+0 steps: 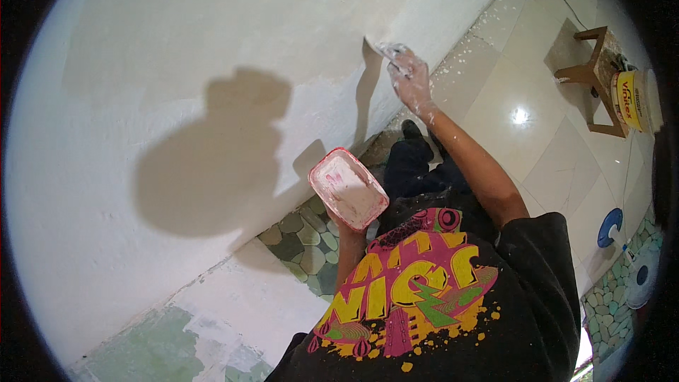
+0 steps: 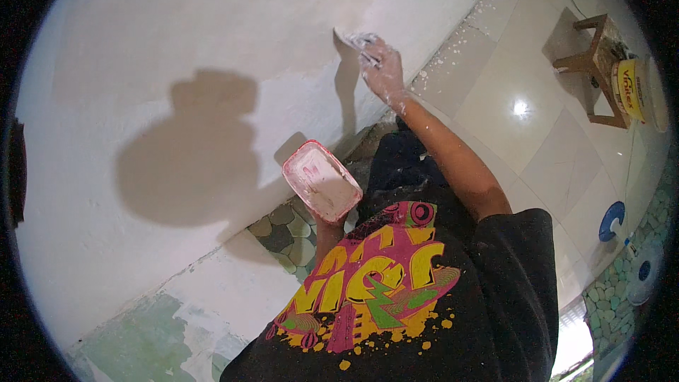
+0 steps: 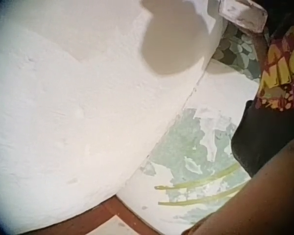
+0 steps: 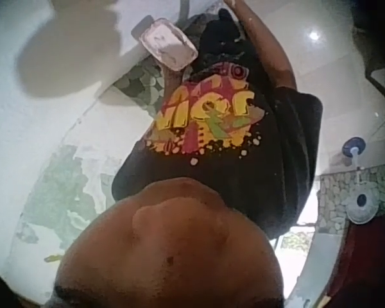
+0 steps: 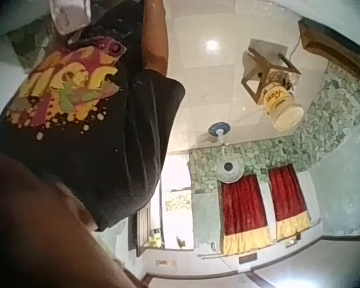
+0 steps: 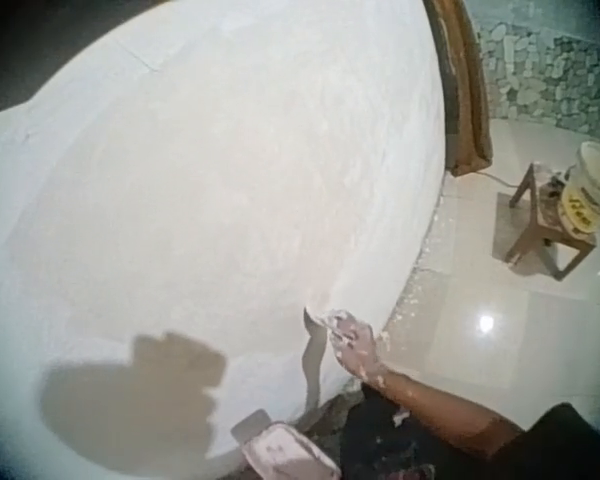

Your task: Applying and smoothing plaster on a wall using a putty knife.

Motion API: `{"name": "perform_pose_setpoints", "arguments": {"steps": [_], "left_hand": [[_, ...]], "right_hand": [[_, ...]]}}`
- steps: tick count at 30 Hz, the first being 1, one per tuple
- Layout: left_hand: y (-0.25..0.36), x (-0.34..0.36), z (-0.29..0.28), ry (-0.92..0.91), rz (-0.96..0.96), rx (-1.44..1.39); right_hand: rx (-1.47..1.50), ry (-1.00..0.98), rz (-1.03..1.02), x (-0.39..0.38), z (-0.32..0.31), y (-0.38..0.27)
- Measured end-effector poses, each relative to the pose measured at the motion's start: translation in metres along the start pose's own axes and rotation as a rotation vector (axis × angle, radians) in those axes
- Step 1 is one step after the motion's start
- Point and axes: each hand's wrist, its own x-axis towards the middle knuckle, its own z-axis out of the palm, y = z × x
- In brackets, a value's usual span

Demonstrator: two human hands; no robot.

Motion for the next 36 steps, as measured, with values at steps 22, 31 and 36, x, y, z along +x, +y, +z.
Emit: {"name": "perform_pose_setpoints", "arguments": {"steps": [22, 31, 36], "left_hand": [[0.002, 0.014, -0.005, 0.063, -0.066, -0.016], [0.006, 0.03, 0.039, 0.013, -0.139, -0.105], [0.004, 0.024, 0.035, -0.013, -0.093, -0.053]], "right_hand": [[-0.282, -0.017, -0.213, -0.036, 0.063, -0.003], [0.055, -0.034, -0.045, -0.031, 0.012, 0.033], [-0.056, 0.101, -0.084, 0.018, 0.005, -0.003]]}}
